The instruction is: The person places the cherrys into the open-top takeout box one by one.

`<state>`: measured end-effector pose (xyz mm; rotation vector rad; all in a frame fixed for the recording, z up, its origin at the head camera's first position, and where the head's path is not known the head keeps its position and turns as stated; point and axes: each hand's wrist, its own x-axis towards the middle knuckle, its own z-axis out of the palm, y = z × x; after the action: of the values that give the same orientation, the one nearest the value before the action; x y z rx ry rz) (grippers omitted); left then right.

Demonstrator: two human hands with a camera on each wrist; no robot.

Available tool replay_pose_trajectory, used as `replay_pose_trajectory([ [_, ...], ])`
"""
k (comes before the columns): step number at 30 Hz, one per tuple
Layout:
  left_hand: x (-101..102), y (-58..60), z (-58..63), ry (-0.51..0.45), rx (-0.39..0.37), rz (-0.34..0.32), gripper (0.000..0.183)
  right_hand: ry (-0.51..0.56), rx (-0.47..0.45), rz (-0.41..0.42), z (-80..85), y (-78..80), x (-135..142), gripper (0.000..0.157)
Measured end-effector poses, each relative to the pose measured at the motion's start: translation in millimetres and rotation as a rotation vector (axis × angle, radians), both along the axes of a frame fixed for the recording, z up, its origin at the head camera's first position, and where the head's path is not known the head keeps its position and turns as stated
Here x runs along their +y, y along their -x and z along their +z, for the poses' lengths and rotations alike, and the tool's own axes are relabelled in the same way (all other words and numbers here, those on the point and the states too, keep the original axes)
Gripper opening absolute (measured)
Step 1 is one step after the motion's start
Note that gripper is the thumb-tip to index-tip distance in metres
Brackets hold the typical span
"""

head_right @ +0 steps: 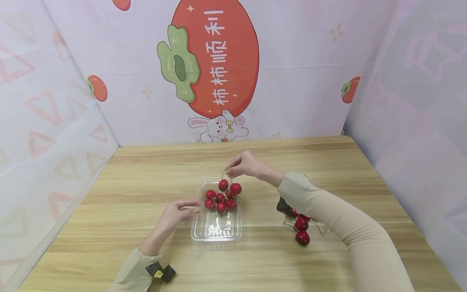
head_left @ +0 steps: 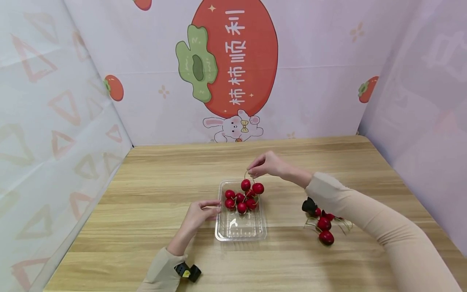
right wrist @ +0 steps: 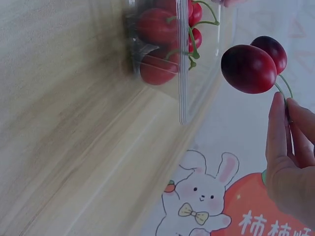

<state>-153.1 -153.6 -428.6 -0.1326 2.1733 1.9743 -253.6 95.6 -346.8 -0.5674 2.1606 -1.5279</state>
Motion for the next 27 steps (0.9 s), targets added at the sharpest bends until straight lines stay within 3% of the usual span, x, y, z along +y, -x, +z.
replay_pose_trajectory([
  [11, 0, -0.1, 0.6, -0.001, -0.004, 0.0, 0.03, 0.029, -0.054, -0.062, -6.5, -13.1, -15, 0.019],
  [27, 0, 1.6, -1.8, 0.001, -0.006, -0.001, 0.031, -0.018, -0.07, -0.044, -15.6, -32.4, -21, 0.022],
])
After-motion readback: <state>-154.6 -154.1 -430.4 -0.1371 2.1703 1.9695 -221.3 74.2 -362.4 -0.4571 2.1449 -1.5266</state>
